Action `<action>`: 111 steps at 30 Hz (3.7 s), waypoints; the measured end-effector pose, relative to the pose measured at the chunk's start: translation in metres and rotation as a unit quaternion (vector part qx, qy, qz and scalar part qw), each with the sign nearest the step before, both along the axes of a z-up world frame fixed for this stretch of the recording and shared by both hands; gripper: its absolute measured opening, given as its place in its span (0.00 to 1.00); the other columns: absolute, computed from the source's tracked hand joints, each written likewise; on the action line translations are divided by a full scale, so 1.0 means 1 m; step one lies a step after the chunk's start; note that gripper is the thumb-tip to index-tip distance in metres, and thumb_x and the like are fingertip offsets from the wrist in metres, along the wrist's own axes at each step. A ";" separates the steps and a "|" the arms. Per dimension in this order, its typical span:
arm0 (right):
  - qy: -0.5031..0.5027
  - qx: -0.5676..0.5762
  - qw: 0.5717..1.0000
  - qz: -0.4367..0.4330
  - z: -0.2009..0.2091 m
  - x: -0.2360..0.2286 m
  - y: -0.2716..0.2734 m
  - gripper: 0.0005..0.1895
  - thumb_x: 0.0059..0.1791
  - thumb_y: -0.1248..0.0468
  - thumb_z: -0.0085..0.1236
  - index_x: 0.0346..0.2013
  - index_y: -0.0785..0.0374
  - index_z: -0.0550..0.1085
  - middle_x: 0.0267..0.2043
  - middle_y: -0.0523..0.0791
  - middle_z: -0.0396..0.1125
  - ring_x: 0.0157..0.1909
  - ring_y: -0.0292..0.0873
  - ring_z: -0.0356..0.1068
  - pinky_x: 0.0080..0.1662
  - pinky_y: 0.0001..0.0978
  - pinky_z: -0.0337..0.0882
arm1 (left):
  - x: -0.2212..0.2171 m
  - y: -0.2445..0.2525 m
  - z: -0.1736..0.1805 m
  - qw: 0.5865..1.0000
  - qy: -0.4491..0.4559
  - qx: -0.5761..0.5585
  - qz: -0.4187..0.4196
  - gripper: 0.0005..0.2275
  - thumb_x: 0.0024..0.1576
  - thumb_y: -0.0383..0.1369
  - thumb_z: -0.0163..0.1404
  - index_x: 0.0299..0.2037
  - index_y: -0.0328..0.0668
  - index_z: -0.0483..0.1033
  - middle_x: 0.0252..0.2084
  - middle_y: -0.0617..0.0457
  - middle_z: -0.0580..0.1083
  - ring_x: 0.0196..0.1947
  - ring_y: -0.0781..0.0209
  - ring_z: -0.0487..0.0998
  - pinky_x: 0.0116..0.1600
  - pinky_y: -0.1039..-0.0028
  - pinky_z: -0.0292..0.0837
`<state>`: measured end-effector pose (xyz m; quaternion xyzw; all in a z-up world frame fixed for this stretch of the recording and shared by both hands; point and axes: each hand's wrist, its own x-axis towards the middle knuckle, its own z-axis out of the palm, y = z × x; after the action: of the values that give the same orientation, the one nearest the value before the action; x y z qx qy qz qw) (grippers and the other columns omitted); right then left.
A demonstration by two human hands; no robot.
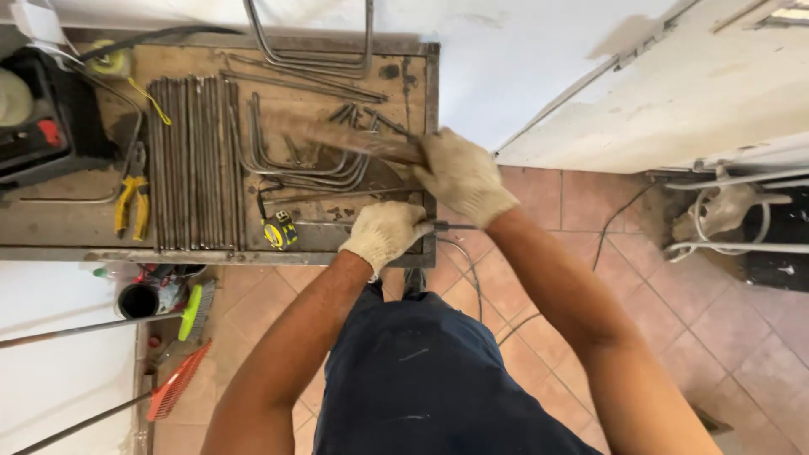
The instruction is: Measuring and organizing metal rods on a workbench using a tape measure and a metal bar.
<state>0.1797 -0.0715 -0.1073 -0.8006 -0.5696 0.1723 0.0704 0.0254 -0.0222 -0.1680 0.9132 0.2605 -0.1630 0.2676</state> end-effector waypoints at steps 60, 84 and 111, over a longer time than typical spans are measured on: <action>0.273 -0.017 0.899 -0.342 0.033 -0.103 -0.138 0.37 0.52 0.56 0.44 0.75 0.32 0.47 0.52 0.61 0.71 0.51 0.66 0.73 0.51 0.63 0.75 | -0.004 0.004 0.007 0.998 -0.003 -0.054 -0.024 0.19 0.63 0.51 0.40 0.50 0.55 0.80 0.50 0.48 0.80 0.55 0.44 0.79 0.60 0.51 0.73; 0.421 0.504 0.613 -0.439 -0.036 -0.131 -0.191 0.27 0.57 0.68 0.45 0.72 0.51 0.59 0.57 0.54 0.66 0.49 0.49 0.76 0.50 0.40 0.81 | -0.058 -0.130 0.118 0.956 -0.010 -0.284 -0.072 0.39 0.51 0.57 0.51 0.74 0.65 0.51 0.69 0.51 0.69 0.66 0.50 0.71 0.69 0.56 0.67; -0.183 -0.333 0.916 -0.129 0.026 0.113 -0.295 0.27 0.41 0.34 0.56 0.43 0.47 0.77 0.42 0.41 0.79 0.49 0.46 0.79 0.50 0.40 0.79 | -0.058 0.013 -0.005 0.973 -0.028 0.226 -0.047 0.21 0.56 0.58 0.49 0.46 0.56 0.81 0.39 0.54 0.77 0.42 0.53 0.81 0.41 0.62 0.78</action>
<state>0.2930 -0.3666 -0.0812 -0.8618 -0.3734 0.1922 -0.2844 -0.0324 -0.0088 -0.1727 0.9656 0.2396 -0.0863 0.0535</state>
